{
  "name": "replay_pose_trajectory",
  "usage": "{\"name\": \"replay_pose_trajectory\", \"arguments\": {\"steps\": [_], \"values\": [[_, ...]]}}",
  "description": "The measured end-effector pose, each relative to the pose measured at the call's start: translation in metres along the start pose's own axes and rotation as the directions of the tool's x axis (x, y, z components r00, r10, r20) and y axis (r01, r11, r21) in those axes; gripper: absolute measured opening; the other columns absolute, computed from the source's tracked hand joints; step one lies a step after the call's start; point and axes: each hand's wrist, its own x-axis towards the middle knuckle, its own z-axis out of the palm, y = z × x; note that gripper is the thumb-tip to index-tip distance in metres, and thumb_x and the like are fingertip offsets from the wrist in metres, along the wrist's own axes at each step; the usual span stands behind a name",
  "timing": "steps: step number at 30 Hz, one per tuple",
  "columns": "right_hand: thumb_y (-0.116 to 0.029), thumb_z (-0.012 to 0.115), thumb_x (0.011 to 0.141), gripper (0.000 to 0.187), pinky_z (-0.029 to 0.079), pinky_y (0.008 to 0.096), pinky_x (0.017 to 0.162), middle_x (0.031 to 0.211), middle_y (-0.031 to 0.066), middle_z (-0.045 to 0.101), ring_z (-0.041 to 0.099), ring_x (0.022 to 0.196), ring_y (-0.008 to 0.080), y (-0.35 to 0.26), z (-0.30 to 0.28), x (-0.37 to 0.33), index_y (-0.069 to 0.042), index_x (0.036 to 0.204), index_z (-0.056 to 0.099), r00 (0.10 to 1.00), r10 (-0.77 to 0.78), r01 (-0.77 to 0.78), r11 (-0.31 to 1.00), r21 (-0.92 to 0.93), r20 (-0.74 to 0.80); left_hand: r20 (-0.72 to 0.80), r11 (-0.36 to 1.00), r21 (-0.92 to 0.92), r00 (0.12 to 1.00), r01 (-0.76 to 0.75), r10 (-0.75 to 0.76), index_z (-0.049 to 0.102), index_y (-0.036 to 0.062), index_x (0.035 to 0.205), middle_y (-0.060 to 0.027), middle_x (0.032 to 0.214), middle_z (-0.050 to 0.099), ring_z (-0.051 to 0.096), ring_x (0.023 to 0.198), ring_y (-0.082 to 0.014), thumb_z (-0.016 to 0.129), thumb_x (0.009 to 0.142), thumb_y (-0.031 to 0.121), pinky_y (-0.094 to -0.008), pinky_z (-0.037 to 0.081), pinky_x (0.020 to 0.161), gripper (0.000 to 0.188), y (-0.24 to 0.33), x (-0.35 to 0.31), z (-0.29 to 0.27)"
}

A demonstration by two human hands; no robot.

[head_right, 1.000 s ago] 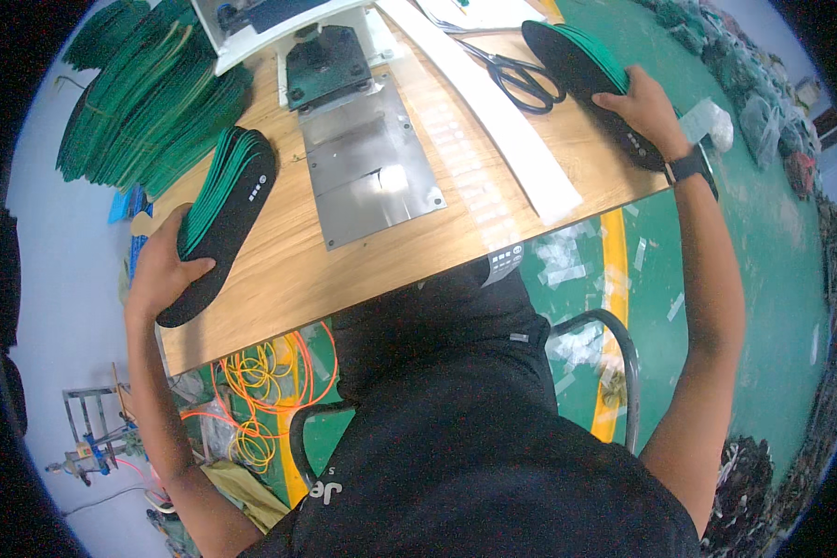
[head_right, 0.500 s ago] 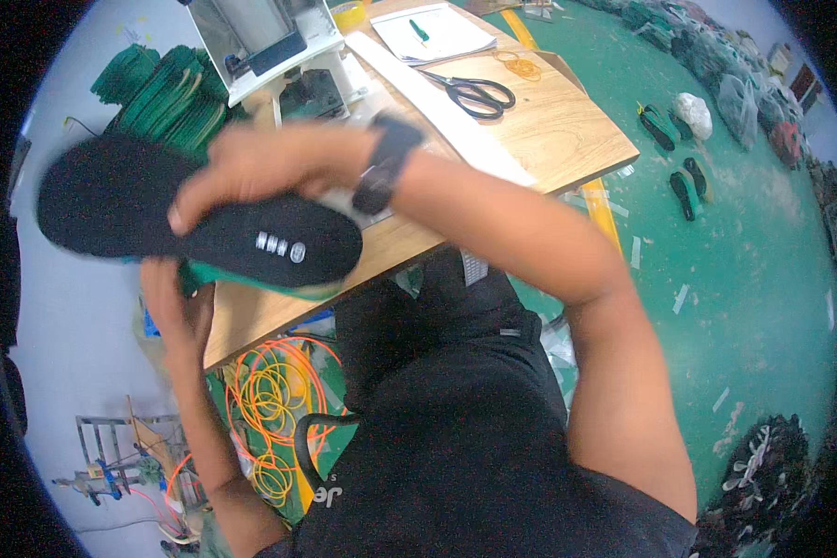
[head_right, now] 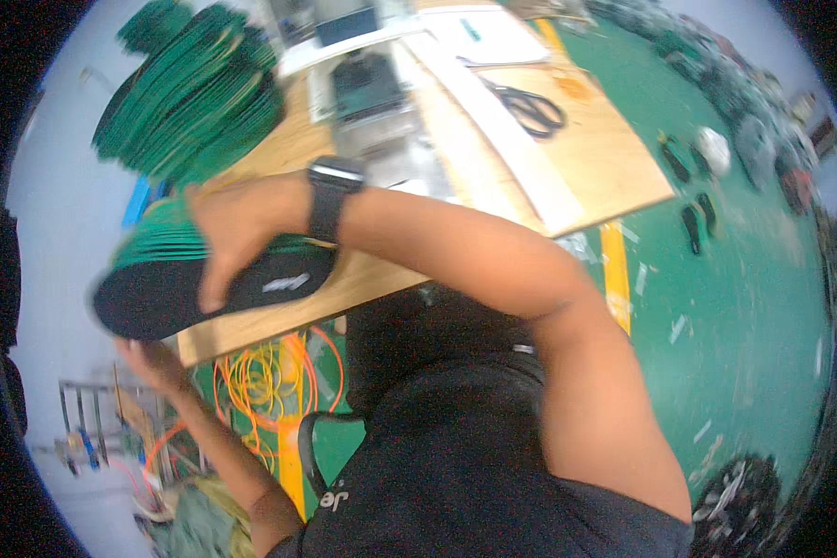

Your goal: The person applies adhesive labels to a series of green shoe insoles, then bundles them together with a rubber band and continues applying labels to the next batch.

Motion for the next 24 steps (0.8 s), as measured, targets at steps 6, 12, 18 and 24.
{"name": "replay_pose_trajectory", "arguments": {"steps": [6,12,18,24], "values": [[-0.033,0.08,0.053,0.087,0.039,0.0415,0.091,0.106,0.0244,0.055,0.052,0.103,0.0376,0.033,0.049,0.001,0.01,0.12,0.046,0.997,0.002,-0.024,0.956,-0.293,-0.074,0.131,0.989,0.099,0.986,-0.113,0.099,0.041,-0.0036,0.134,-0.0215,0.146,0.03,0.025,0.138,-0.0295,0.029,0.094,0.051,-0.0409,0.013,0.113,0.069,-0.05,0.011,0.016],[-0.033,0.082,0.055,0.089,0.037,0.0403,0.095,0.111,0.0243,0.053,0.049,0.107,0.0378,0.022,0.046,0.007,0.008,0.124,0.043,0.997,0.073,-0.08,0.957,-0.279,-0.036,0.266,0.985,-0.097,0.95,-0.143,0.164,0.032,-0.0019,0.14,-0.0298,0.147,0.018,0.016,0.139,-0.0382,0.036,0.074,0.082,-0.0462,0.007,0.113,0.107,-0.001,0.009,0.01],[-0.036,0.083,0.055,0.095,0.035,0.0408,0.097,0.115,0.0253,0.051,0.047,0.111,0.0385,0.039,0.037,0.017,0.009,0.127,0.04,0.998,-0.002,-0.019,0.949,-0.315,-0.066,0.424,0.794,0.602,0.876,-0.083,-0.23,0.045,0.0054,0.134,-0.0179,0.146,0.033,0.024,0.139,-0.0307,0.076,0.065,0.011,-0.042,0.019,0.112,0.075,0.015,0.003,0.027],[-0.034,0.081,0.056,0.102,0.037,0.0418,0.095,0.112,0.0269,0.054,0.05,0.107,0.0405,0.041,0.05,0.026,0.014,0.131,0.032,0.999,-0.024,0.011,0.961,-0.278,-0.045,0.334,0.843,0.536,0.908,0.038,-0.254,0.036,0.0066,0.14,-0.019,0.151,0.019,0.018,0.14,-0.0314,0.078,0.062,0.014,-0.0427,0.019,0.112,0.09,-0.011,-0.012,0.038]]}}
